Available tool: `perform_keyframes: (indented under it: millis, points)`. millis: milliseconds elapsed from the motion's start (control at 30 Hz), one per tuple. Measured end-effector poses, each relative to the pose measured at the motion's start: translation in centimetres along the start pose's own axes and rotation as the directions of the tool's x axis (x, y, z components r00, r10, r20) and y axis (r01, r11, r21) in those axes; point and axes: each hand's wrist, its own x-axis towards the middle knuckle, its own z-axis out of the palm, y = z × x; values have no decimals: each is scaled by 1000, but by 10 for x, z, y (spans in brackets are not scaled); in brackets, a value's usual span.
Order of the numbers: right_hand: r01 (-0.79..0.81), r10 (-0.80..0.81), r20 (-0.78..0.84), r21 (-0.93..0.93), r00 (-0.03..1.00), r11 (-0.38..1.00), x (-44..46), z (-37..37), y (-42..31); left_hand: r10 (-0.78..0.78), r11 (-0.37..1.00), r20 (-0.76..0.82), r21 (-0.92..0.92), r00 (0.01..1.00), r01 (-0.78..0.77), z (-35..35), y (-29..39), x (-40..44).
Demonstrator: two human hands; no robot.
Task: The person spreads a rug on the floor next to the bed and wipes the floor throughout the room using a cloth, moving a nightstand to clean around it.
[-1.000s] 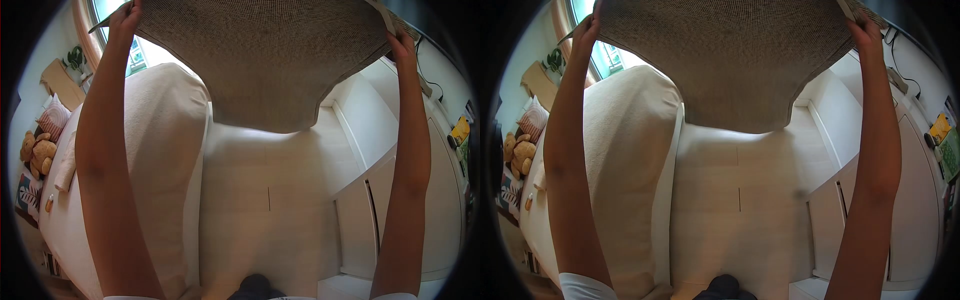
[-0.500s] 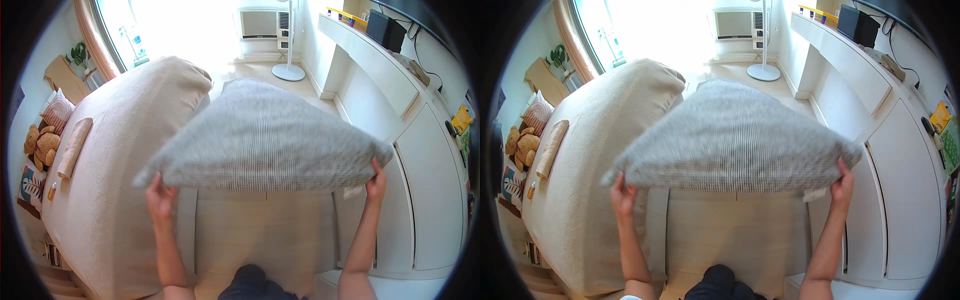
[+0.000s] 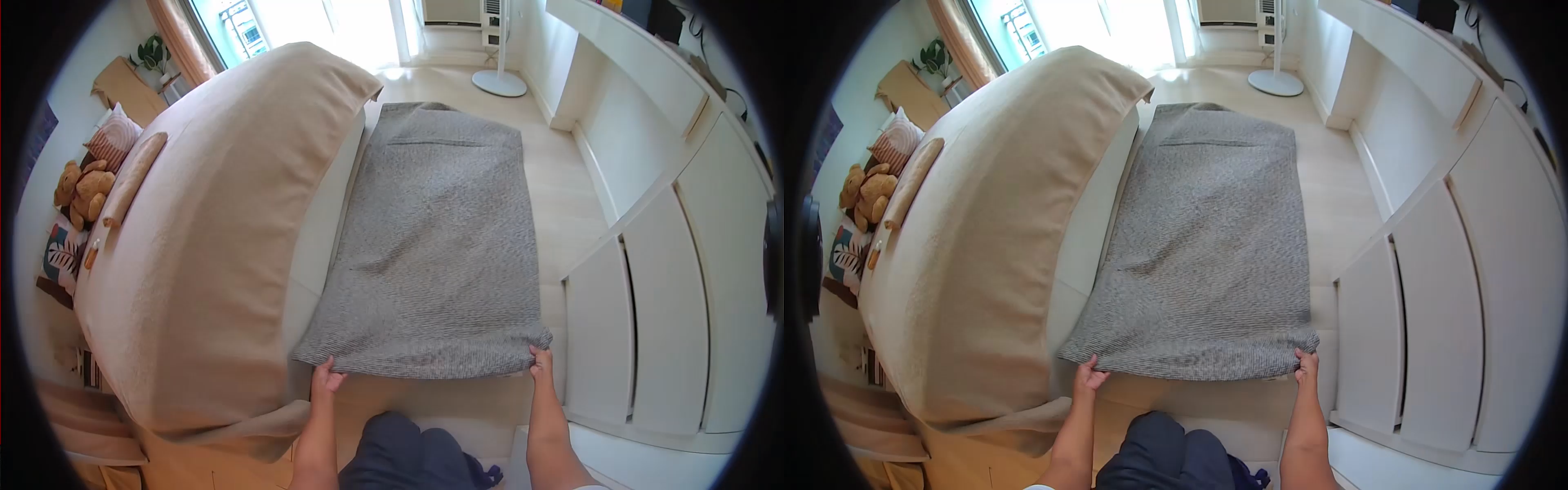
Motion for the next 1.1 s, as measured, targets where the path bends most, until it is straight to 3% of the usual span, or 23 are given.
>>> perform_keyframes:
  millis: [33,100,133,167,233,367,433,533,633,767,833,900,967,1033,1100]
  points:
    - [-19,19,3,-2,1000,1000,3,-9,19,9,1000,-18,1,1000,-9,-14,-7,10]
    - [45,-92,-203,-222,975,974,-1,-35,64,-53,996,-109,-71,993,45,-59,-22,24]
    - [-35,-57,-313,-281,948,959,-14,-34,71,-63,997,-92,-44,994,59,-72,-26,36]
    - [-79,-24,-312,-314,950,946,-32,-43,91,-78,997,-101,-30,992,75,-104,-28,41]
    - [2,-189,-525,-336,830,942,-46,-51,99,-135,987,-115,-107,984,123,-104,-27,38]
    - [14,-176,-450,-341,876,940,-35,-93,120,-76,996,-263,-56,962,63,-124,-37,38]
    - [18,-255,-481,-444,839,896,-37,-93,109,-75,996,-326,-63,942,58,-141,-43,54]
    - [-41,-233,-548,-442,803,896,-58,-95,114,-81,996,-410,-68,909,58,-159,-48,44]
    - [-83,-278,-622,-486,732,870,-73,-98,122,-118,993,-384,-56,916,105,-177,-51,39]
    - [-70,-295,-611,-501,735,862,-85,-97,128,-101,993,-351,28,931,118,-188,-50,48]
    - [-79,-315,-617,-524,721,848,-84,-106,137,4,976,-445,196,896,93,-192,-50,57]
    - [-79,-337,-621,-544,707,835,-83,-108,141,26,977,-425,200,905,66,-209,-47,70]
    - [-265,-369,-640,-675,674,689,-89,-97,137,68,962,-421,266,905,51,-208,-48,74]
    - [-245,-377,-631,-677,678,694,-91,-98,139,101,940,-405,339,909,46,-194,-44,60]
    - [-354,-323,-693,-644,645,678,-87,-102,141,175,917,-460,398,871,26,-189,-39,53]
